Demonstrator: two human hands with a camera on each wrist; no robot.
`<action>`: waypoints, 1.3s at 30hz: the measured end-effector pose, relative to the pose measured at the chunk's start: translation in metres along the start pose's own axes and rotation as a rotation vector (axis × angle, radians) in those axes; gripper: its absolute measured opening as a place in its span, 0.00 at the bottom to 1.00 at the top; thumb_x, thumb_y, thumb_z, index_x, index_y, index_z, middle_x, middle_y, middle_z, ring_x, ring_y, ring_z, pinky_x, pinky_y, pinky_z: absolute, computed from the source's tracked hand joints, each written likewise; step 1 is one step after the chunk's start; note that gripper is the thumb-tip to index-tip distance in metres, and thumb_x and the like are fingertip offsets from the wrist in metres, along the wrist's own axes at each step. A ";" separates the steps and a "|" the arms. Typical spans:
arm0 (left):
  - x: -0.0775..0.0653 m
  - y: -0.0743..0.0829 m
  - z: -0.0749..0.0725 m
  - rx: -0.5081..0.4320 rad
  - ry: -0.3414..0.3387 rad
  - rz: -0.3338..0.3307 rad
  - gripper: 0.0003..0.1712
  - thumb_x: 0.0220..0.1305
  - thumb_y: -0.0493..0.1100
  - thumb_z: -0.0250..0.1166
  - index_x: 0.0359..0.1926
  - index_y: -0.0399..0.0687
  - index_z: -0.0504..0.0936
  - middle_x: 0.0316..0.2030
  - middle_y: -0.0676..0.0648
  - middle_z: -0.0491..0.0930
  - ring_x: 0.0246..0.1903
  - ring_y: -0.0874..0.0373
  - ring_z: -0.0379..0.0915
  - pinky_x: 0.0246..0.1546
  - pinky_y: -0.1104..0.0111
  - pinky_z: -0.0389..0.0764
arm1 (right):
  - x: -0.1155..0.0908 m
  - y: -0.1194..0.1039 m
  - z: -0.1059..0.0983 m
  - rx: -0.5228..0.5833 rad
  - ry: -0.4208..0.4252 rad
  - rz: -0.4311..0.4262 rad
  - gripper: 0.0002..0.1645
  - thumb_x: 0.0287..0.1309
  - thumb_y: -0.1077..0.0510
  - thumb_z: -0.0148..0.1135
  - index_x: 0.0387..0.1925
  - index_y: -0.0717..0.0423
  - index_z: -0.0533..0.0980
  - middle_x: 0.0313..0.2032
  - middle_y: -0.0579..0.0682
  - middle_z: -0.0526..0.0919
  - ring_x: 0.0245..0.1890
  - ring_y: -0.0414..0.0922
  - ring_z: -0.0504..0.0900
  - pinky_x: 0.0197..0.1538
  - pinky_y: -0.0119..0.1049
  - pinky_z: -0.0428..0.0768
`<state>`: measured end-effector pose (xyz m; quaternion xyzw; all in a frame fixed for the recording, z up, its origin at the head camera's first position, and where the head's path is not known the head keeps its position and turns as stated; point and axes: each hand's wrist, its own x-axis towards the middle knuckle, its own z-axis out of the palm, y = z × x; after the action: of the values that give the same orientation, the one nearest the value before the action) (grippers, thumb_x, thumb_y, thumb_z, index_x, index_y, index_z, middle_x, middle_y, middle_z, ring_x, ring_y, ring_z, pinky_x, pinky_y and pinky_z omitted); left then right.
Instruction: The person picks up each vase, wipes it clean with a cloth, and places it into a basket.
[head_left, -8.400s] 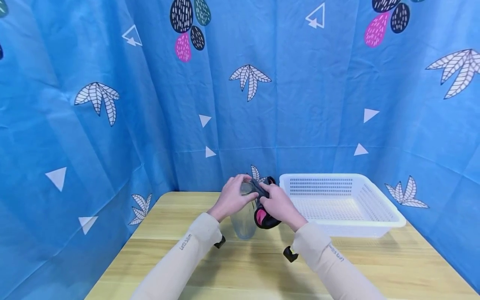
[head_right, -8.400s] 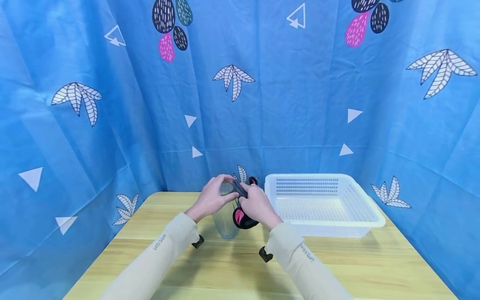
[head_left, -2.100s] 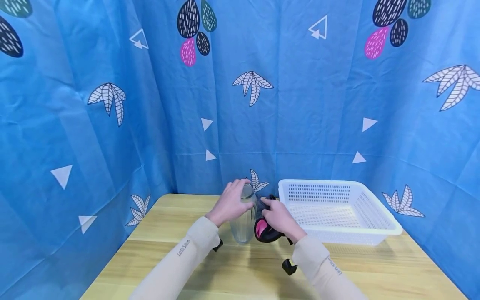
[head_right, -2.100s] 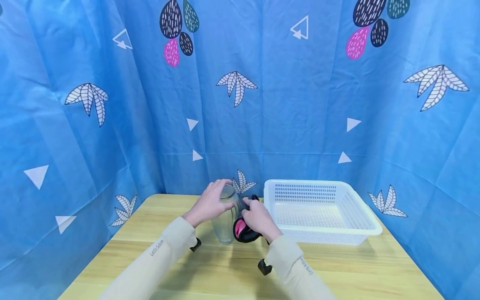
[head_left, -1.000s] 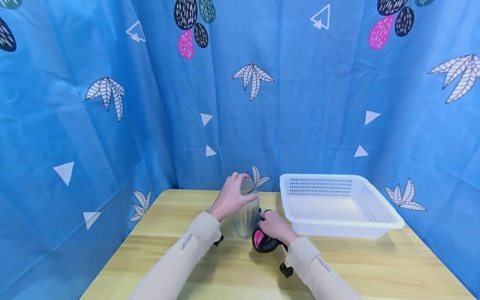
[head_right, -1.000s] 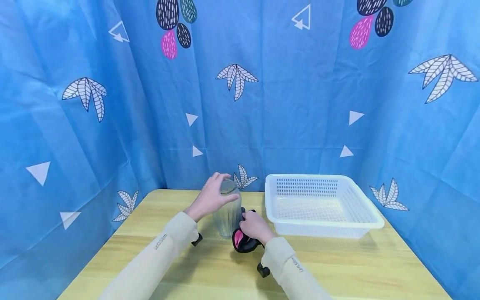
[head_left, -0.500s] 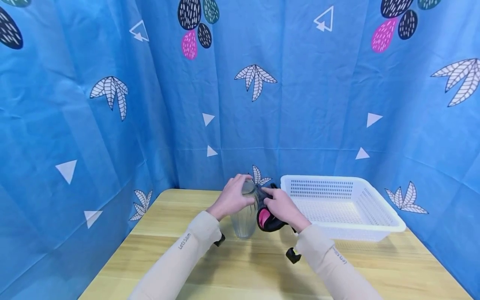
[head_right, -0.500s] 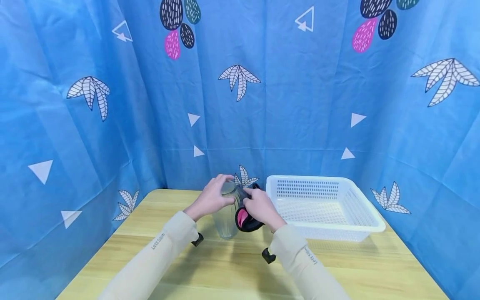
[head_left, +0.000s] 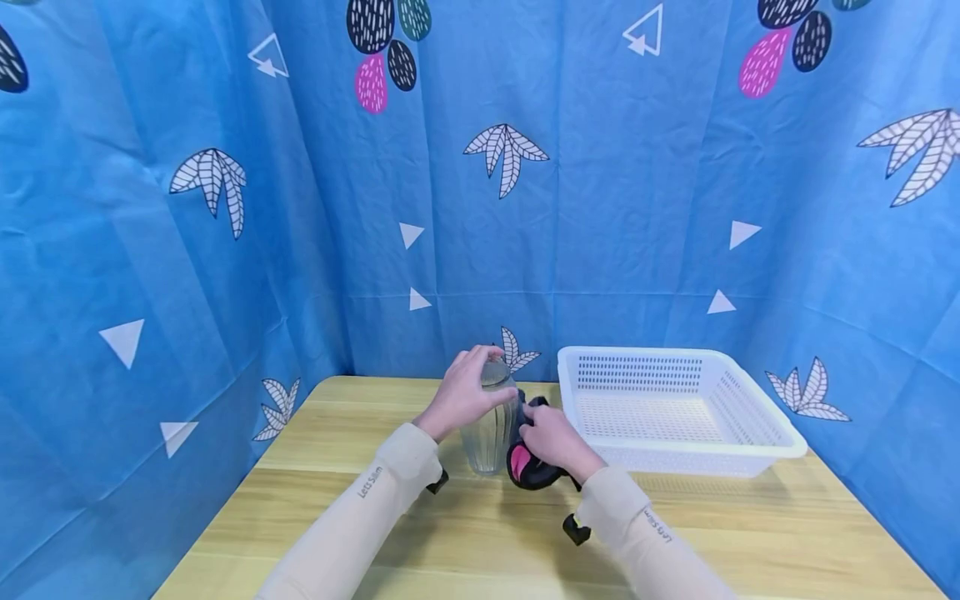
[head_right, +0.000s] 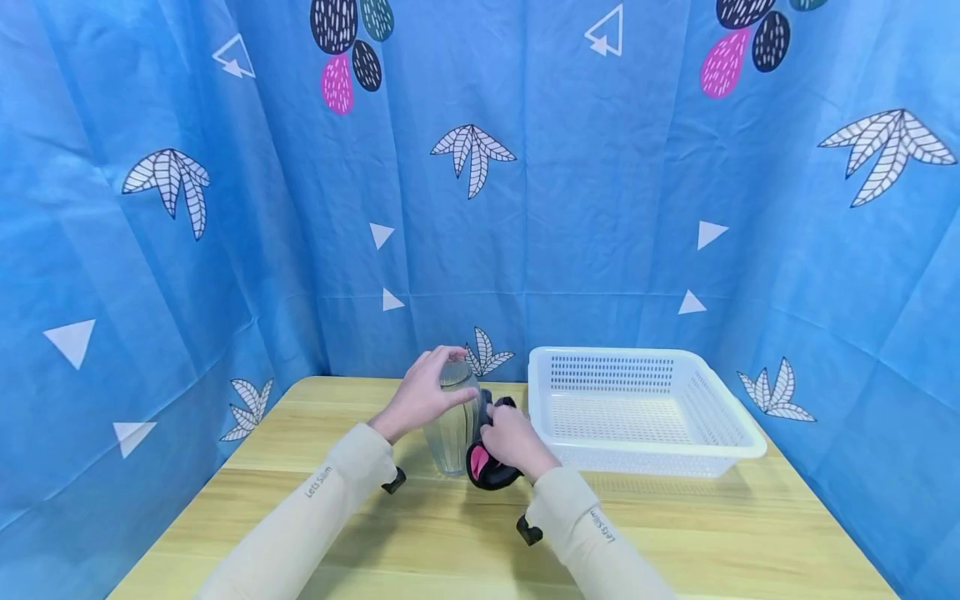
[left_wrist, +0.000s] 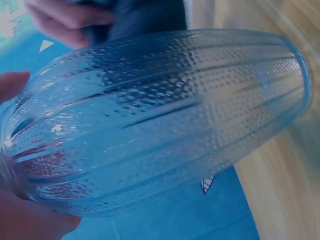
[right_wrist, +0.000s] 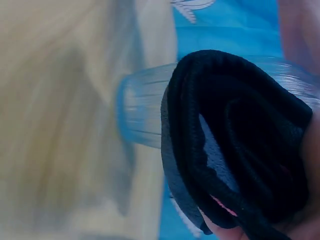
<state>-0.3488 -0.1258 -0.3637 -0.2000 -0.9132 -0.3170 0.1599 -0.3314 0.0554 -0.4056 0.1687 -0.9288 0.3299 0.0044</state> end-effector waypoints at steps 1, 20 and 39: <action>0.000 0.000 0.000 0.008 0.004 0.005 0.39 0.59 0.61 0.71 0.67 0.54 0.70 0.63 0.52 0.75 0.64 0.52 0.65 0.65 0.53 0.69 | 0.000 0.003 0.005 -0.011 -0.016 0.006 0.29 0.67 0.60 0.54 0.67 0.67 0.70 0.64 0.67 0.74 0.49 0.53 0.81 0.50 0.47 0.78; -0.007 0.002 0.003 0.128 0.003 0.026 0.38 0.57 0.61 0.72 0.64 0.52 0.72 0.56 0.51 0.72 0.60 0.51 0.65 0.63 0.52 0.70 | -0.009 0.018 0.018 0.097 -0.014 0.011 0.28 0.64 0.62 0.54 0.65 0.69 0.72 0.63 0.66 0.76 0.46 0.51 0.79 0.48 0.46 0.76; -0.008 0.004 -0.004 -0.023 -0.012 0.015 0.30 0.56 0.51 0.72 0.58 0.53 0.73 0.59 0.54 0.73 0.64 0.51 0.62 0.62 0.51 0.70 | -0.006 -0.020 -0.021 0.016 0.155 -0.074 0.30 0.66 0.62 0.53 0.69 0.62 0.70 0.60 0.72 0.75 0.37 0.50 0.78 0.37 0.42 0.77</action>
<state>-0.3394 -0.1269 -0.3620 -0.2103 -0.9089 -0.3251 0.1545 -0.3216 0.0556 -0.3780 0.1769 -0.9162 0.3488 0.0869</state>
